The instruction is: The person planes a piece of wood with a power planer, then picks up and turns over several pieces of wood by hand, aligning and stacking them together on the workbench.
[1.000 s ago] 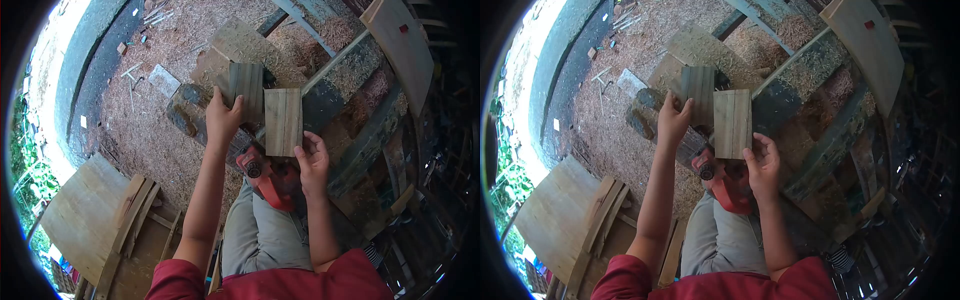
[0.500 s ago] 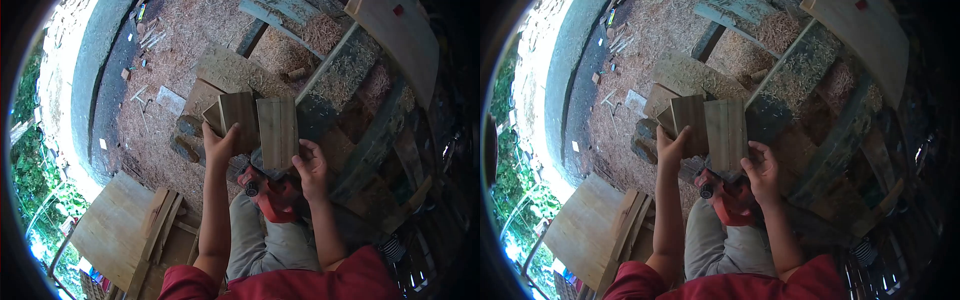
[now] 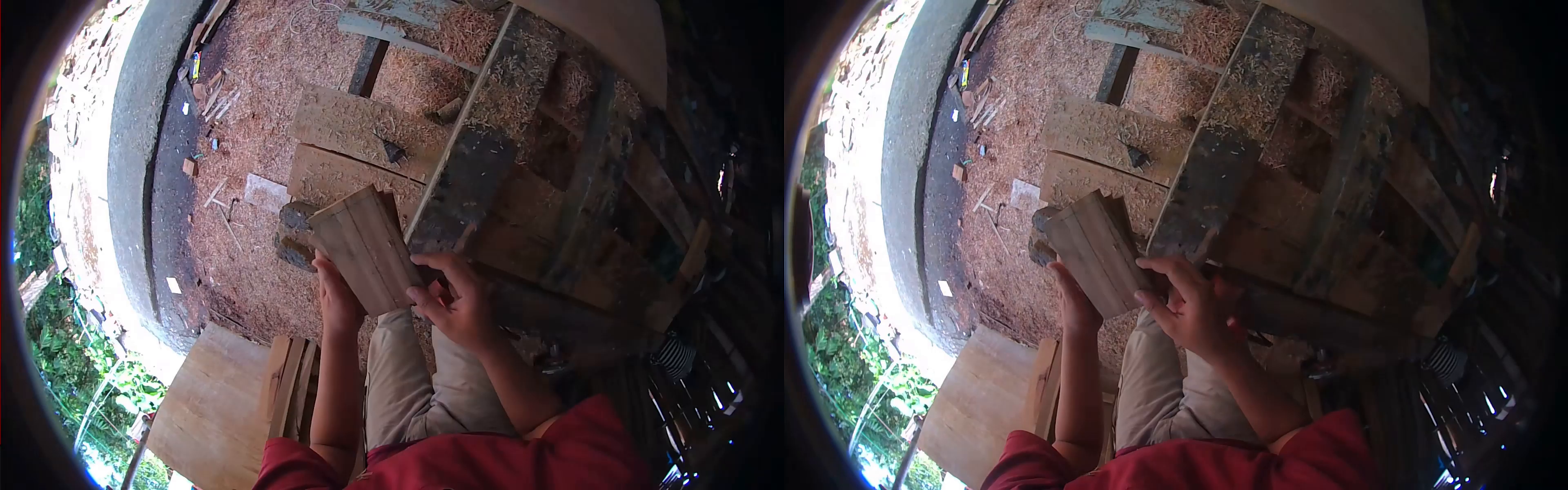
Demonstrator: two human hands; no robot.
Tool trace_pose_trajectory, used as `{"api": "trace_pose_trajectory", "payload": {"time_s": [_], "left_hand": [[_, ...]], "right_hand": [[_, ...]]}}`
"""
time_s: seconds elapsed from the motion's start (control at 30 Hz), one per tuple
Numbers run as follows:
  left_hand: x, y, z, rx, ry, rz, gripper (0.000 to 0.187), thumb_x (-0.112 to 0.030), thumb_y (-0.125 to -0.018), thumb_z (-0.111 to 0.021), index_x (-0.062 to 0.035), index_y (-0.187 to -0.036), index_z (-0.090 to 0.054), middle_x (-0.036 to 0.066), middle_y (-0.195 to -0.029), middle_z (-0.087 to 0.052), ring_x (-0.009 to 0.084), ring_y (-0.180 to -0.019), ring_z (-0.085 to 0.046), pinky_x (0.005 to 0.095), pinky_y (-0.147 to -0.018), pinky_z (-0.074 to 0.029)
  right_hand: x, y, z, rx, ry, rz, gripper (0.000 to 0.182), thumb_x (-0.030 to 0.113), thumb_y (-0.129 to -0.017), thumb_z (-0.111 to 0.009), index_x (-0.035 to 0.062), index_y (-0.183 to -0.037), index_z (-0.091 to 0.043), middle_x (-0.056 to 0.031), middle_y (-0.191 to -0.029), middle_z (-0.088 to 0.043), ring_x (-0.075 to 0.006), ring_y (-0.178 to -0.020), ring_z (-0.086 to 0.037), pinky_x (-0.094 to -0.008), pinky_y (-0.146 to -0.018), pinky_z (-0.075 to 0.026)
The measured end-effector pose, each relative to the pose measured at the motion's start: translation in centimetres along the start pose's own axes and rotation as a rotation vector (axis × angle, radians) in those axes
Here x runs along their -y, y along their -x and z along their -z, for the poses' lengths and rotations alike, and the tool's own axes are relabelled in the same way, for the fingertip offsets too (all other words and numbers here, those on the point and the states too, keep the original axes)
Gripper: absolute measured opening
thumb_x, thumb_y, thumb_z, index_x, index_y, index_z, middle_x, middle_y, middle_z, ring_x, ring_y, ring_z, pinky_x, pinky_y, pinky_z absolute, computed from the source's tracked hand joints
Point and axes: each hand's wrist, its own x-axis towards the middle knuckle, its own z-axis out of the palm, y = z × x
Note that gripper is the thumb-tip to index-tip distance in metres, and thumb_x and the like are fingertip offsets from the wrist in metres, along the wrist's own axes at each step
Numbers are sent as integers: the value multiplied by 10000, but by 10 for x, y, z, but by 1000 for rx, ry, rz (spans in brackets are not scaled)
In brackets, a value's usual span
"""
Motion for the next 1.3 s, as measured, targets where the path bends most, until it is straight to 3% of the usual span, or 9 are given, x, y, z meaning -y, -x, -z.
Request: {"api": "trace_pose_trajectory", "payload": {"time_s": [0.1, 0.2, 0.3, 0.5, 0.6, 0.83, 0.93, 1.03, 1.3], "left_hand": [[18, 11, 30, 279, -137, -141, 838, -363, -1072, -709, -56, -1702, -249, 191, -1575, -533, 320, -1412, -594, 476, -1165, -516], [0, 24, 9, 108, -257, 15, 908, -366, -1019, -763, -49, -1698, -250, 195, -1572, -536, 331, -1411, -591, 484, -1167, -512], [-6, 25, 29, 107, -195, -7, 830, -341, -1036, -742, -9, -1667, -318, 203, -1525, -574, 326, -1374, -619, 488, -1150, -527], [-28, 33, 106, 35, -211, 72, 807, -516, -1069, -610, -8, -1653, -379, 213, -1557, -557, 369, -1402, -596, 536, -1202, -475], [-40, 36, 133, 155, -263, 45, 831, -533, -1059, -619, -1, -1650, -377, 214, -1543, -567, 377, -1391, -601, 544, -1189, -487], [-16, 46, 153, 321, -338, 179, 902, -572, -1025, -621, 11, -1657, -350, 233, -1568, -525, 392, -1425, -555, 565, -1197, -463], [20, 53, 142, 462, -327, 258, 887, -611, -1020, -604, -14, -1644, -399, 209, -1547, -547, 399, -1397, -568, 577, -1163, -494], [64, 73, 116, 448, -386, 351, 903, -625, -1012, -609, -25, -1650, -393, 206, -1559, -531, 397, -1401, -560, 570, -1168, -490], [134, 105, 79, 786, -722, 447, 897, -639, -1007, -646, -41, -1638, -424, 189, -1578, -540, 375, -1398, -580, 557, -1175, -492]], "right_hand": [[16, 11, -9, -72, 297, 238, 464, 107, -951, -845, 69, -1388, -695, -125, -1185, -638, -164, -842, -604, -285, -678, -519], [11, 29, -6, -103, 399, 313, 449, 213, -976, -835, 55, -1372, -695, -152, -1218, -627, -245, -1017, -644, -360, -834, -555], [-5, 61, 14, -249, 292, 90, 435, 341, -975, -833, 37, -1265, -721, -159, -1211, -624, -313, -1096, -663, -431, -962, -540], [-90, 117, 29, 111, 625, -168, 469, 408, -867, -915, 30, -1081, -738, -166, -1014, -739, -349, -926, -743, -439, -819, -571], [-129, 126, 14, -99, 611, -6, 429, 353, -786, -947, 52, -1011, -740, -166, -898, -754, -396, -832, -752, -466, -731, -572], [-104, 237, -31, -556, 454, -98, 331, 256, -750, -893, 86, -1012, -787, -150, -871, -760, -390, -799, -754, -454, -726, -595], [-119, 314, -47, -669, 248, -448, 379, 284, -780, -878, 94, -1095, -788, -169, -908, -772, -411, -843, -758, -472, -773, -609], [-143, 372, -64, -816, 282, -610, 437, 324, -809, -838, 108, -1181, -760, -195, -957, -787, -448, -943, -762, -533, -799, -619], [-225, 532, -116, -1103, 245, -862, 380, 279, -848, -801, 107, -1181, -738, -206, -985, -767, -446, -966, -751, -522, -826, -606]]}}
